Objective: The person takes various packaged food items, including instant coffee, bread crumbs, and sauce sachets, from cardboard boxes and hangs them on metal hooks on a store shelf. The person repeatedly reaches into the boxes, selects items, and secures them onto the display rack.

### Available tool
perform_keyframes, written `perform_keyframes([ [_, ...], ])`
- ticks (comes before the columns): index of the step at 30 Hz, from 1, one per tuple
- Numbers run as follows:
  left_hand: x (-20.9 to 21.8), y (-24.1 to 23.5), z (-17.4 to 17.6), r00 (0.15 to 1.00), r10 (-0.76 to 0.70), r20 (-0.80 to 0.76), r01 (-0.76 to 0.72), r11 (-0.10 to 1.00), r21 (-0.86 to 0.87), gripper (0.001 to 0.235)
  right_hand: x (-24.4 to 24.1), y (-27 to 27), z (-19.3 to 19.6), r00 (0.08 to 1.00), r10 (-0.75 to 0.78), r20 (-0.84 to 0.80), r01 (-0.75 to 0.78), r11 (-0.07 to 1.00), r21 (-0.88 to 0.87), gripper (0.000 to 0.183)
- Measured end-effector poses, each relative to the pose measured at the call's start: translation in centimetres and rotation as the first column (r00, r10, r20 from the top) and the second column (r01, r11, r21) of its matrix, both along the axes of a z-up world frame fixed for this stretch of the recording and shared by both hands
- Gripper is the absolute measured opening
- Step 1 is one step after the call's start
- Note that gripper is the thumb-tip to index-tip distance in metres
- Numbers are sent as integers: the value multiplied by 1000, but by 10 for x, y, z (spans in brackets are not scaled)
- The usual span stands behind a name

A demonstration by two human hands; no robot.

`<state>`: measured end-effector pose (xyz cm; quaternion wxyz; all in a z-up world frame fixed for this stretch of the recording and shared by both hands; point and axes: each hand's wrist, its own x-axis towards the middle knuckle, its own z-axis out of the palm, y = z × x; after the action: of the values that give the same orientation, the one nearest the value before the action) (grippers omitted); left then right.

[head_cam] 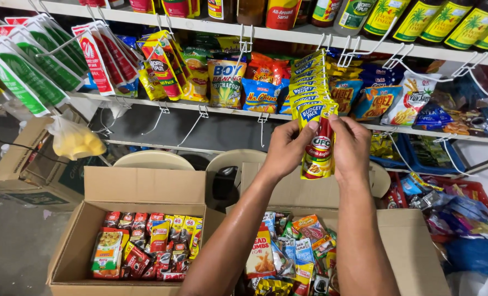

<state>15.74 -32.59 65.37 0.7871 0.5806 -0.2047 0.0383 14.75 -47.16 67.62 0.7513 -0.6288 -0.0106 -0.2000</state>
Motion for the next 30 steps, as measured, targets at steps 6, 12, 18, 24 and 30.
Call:
perform_keyframes([
  [6, -1, 1, 9, 1000, 31, -1, -31, 998, 52, 35, -1, 7, 18, 1000, 10, -26, -10, 1000, 5, 28],
  [12, 4, -2, 12, 998, 63, 29, -65, 996, 53, 33, 13, 3, 12, 989, -135, -59, 128, 985, -116, 33],
  [18, 25, -9, -6, 990, 128, -60, -115, 978, 177, 41, 22, 4, 14, 967, -250, -39, 222, 913, -341, 34],
  [24, 22, 6, 0, 974, 227, -22, -212, 935, 285, 36, 13, -6, -2, 907, -409, 105, 366, 638, -677, 43],
  [30, 9, 15, -29, 944, 328, -45, -303, 910, 281, 35, -14, -7, -30, 799, -518, 306, 588, 565, -579, 22],
])
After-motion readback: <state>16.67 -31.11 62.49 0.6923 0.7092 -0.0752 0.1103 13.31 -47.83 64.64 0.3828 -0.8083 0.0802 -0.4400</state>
